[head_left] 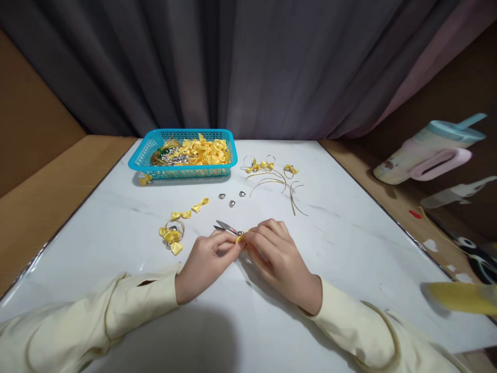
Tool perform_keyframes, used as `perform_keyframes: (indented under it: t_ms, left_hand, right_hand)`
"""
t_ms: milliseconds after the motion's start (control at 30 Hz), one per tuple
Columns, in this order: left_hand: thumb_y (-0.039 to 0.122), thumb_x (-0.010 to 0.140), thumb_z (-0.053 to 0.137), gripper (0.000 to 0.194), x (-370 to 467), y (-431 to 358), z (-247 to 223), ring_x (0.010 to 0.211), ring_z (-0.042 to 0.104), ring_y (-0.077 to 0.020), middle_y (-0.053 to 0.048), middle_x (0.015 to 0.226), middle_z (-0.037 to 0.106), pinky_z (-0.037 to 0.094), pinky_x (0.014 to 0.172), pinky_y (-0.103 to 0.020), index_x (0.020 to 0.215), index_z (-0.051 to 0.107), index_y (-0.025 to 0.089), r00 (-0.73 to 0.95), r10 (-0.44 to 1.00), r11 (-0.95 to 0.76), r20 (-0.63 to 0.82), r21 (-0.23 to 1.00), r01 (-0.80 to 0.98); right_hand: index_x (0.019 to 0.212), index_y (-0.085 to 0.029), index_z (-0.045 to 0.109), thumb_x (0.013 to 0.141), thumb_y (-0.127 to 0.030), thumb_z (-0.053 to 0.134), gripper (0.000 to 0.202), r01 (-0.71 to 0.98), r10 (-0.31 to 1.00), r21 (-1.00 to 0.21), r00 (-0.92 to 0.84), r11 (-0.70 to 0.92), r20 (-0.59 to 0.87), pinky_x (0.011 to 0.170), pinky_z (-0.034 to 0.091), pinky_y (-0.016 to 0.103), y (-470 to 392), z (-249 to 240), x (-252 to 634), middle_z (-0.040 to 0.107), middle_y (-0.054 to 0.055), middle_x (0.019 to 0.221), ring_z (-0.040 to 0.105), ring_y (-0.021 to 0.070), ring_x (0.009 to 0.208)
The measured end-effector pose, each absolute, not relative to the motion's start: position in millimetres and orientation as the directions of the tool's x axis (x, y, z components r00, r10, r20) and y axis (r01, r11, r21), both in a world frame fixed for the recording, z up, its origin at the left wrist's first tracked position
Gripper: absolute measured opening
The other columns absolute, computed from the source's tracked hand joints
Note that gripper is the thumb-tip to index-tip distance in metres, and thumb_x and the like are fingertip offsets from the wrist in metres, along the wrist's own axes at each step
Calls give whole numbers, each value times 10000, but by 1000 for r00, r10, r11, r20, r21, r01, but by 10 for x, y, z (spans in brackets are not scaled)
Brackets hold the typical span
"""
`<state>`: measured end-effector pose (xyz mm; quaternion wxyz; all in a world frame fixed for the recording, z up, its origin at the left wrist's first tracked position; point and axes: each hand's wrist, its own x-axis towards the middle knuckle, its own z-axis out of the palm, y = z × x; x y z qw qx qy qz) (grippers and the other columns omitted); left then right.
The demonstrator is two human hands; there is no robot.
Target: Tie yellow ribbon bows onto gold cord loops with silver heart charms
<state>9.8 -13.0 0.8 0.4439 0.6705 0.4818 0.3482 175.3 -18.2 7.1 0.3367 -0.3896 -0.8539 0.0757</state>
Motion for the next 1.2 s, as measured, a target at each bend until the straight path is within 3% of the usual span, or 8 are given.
perform_keyframes:
  t_ms: [400,600,867,1100,1200]
  left_hand:
    - [217,787,546,100,108,-103,11,562,574,-113,45,533,564,406,509,-175,717,584,158,317,947,-30,-45,973,228]
    - [243,786,562,112,104,-73,26,583,559,-110,47,546,567,389,505,-166,726,591,152,323,938,62,-124,979,196]
    - [217,790,554,91,104,-75,-5,594,547,-93,49,624,601,397,538,-162,720,567,161,347,930,67,-119,985,161]
    - [231,798,562,103,103,-79,-10,656,602,-127,43,569,596,419,543,-171,724,584,163,340,936,25,-86,983,180]
    - [270,802,578,115,97,-80,-19,691,628,-135,21,664,665,441,564,-172,766,609,166,312,945,36,-95,981,189]
  right_hand:
    - [902,-129,596,871,-69,424,185,650,693,-278,-562,708,451,687,323,333,-169,120,1806,628,64,754,436,204,806]
    - [889,-130,587,886,-71,431,167,615,652,-265,-574,743,495,696,331,315,-136,89,1831,617,56,729,452,193,794]
    - [815,-113,594,922,-91,382,238,565,551,-147,-659,812,511,695,338,309,-108,101,1842,615,67,732,461,186,774]
    - [896,-120,586,882,-60,429,169,555,601,-263,-613,789,513,713,357,316,-100,82,1848,619,60,751,473,180,779]
    - [881,-138,571,854,-60,456,142,554,695,-423,-518,717,498,696,378,307,-115,80,1838,607,53,739,490,178,764]
